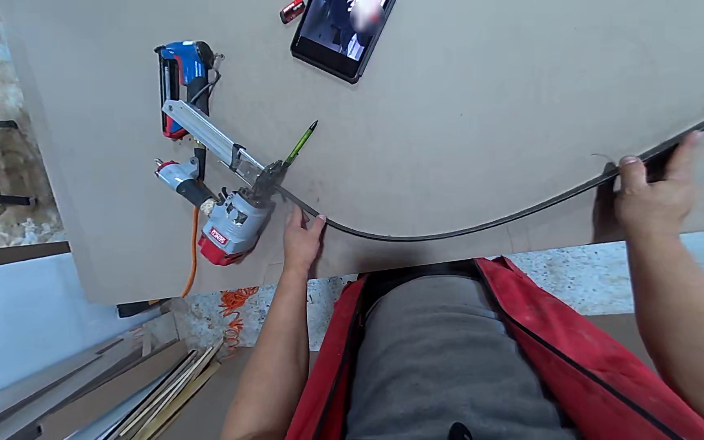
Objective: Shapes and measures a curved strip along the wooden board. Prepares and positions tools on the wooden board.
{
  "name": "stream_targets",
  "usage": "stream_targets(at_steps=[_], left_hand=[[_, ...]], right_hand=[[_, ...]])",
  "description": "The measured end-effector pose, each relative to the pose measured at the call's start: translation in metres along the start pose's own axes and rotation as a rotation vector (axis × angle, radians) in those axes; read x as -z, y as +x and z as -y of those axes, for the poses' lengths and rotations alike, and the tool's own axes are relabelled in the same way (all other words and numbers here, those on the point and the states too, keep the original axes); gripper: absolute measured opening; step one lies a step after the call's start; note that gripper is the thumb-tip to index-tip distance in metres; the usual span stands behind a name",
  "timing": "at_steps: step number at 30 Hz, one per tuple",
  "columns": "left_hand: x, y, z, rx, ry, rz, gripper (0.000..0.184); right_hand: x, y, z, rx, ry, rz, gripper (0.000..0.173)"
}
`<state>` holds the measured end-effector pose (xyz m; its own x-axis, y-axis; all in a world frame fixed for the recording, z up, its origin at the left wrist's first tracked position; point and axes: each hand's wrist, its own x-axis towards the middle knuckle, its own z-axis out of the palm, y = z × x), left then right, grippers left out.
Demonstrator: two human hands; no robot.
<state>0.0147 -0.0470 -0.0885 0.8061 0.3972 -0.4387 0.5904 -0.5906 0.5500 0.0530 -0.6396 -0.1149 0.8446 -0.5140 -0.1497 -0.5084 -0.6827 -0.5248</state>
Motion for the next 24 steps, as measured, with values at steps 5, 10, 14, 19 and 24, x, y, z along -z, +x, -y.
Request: stream_targets(at_steps=[5,10,14,19,24], left_hand=[[0.002,0.001,0.008,0.036,-0.025,-0.036,0.057],[0.003,0.008,0.005,0.033,-0.03,-0.009,0.064],[0.005,0.01,0.008,0.032,-0.064,0.012,0.067],[0.016,0.005,-0.002,0.002,-0.016,0.047,0.044],[0.012,0.007,0.003,-0.075,-0.048,0.064,0.042]], right_hand=[[-0.012,-0.022,0.004,0.047,-0.025,-0.028,0.085],[-0.011,-0.046,0.0,0.086,0.01,0.074,0.11],[-0.018,-0.087,0.008,0.14,-0.044,0.17,0.131],[-0.033,-0.098,0.021,0.073,0.003,0.083,0.131],[-0.031,-0.092,0.02,0.001,0.062,0.058,0.136]])
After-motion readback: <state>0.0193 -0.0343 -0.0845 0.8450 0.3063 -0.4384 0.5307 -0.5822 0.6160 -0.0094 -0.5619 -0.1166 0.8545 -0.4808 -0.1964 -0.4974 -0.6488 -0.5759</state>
